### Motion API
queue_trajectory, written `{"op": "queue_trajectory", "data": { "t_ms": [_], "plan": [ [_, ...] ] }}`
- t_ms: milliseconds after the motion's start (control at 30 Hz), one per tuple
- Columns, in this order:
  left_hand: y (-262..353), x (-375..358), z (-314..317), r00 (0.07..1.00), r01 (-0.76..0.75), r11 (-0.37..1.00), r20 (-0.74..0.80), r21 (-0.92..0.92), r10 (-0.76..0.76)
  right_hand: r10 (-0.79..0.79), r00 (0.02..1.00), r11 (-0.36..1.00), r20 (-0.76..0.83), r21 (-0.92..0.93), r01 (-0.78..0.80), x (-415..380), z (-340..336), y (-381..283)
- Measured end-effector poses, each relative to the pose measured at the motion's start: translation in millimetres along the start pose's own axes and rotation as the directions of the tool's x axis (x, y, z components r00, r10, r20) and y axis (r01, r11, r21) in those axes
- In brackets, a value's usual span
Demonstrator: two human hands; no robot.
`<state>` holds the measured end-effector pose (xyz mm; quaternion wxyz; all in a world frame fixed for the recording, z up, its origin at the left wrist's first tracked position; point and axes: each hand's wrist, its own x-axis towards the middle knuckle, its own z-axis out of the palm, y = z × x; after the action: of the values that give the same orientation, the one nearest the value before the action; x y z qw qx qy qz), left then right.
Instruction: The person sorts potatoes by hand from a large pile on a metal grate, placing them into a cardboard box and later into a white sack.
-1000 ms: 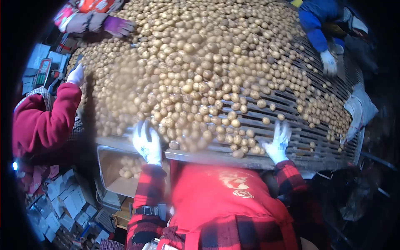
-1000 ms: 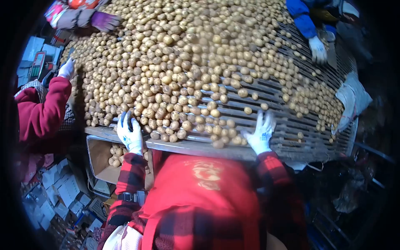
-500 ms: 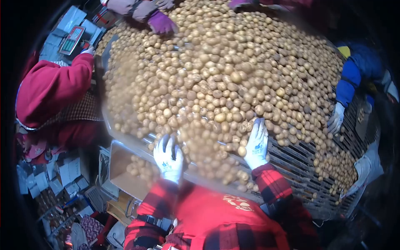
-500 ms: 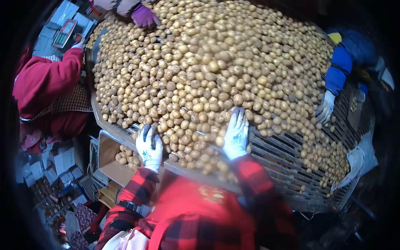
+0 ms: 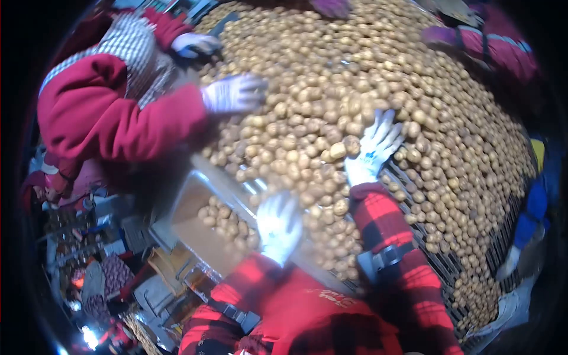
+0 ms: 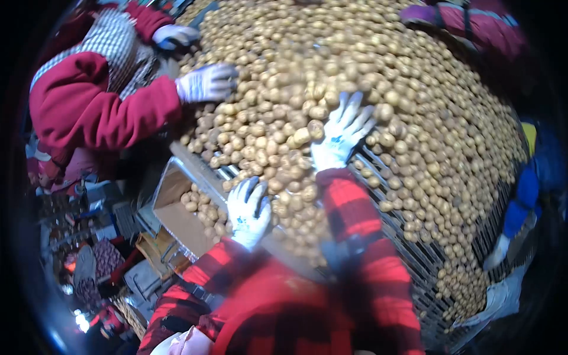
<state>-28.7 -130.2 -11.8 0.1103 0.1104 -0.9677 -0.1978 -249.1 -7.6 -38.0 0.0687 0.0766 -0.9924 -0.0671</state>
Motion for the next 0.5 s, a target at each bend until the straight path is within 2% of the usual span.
{"op": "queue_trajectory", "data": {
  "t_ms": [67,133,167,233,267,300,333,400,467,500],
  "plan": [
    [-0.9,-0.7,1.5,1.000,0.009,1.000,-0.016,0.003,-0.009,0.099,0.990,0.926,-0.102,-0.356,-0.129,35.5,30.4,-28.2],
    [-2.0,-2.2,2.7,0.999,0.031,0.999,-0.014,-0.012,-0.031,0.086,0.978,0.980,-0.191,-0.159,-0.117,69.5,11.8,-50.0],
    [-2.1,-1.5,2.7,0.999,0.021,1.000,-0.038,-0.011,-0.022,0.034,0.995,0.998,-0.098,-0.055,-0.040,80.2,-7.5,-55.9],
    [0.3,-0.1,1.4,0.998,0.033,0.999,-0.056,-0.031,-0.034,-0.082,0.989,0.965,-0.124,0.239,0.110,106.3,-0.6,-62.5],
    [1.1,2.0,-2.4,0.998,0.031,0.999,-0.058,-0.044,-0.033,-0.136,0.977,0.911,-0.166,0.367,0.189,116.7,9.3,-65.6],
    [2.0,2.2,-4.4,0.996,0.030,0.998,-0.084,-0.054,-0.035,-0.288,0.956,0.872,-0.048,0.399,0.283,118.5,-1.2,-63.4],
    [0.0,-0.3,-5.6,0.995,0.032,0.998,-0.089,-0.057,-0.037,-0.360,0.933,0.830,0.019,0.463,0.311,108.5,-15.2,-65.1],
    [-1.8,-0.2,-1.0,0.997,0.044,0.997,-0.061,-0.059,-0.047,-0.380,0.897,0.555,-0.225,0.721,0.416,69.3,0.4,-54.7],
    [-4.2,-2.3,1.7,0.996,0.031,0.998,-0.078,-0.058,-0.035,-0.364,0.875,0.530,-0.320,0.701,0.477,2.5,-21.1,-16.0],
    [-5.6,-2.4,2.3,0.997,0.019,0.998,-0.079,-0.059,-0.024,-0.385,0.878,0.587,-0.283,0.660,0.470,-30.5,-29.4,16.5]
  ]
}}
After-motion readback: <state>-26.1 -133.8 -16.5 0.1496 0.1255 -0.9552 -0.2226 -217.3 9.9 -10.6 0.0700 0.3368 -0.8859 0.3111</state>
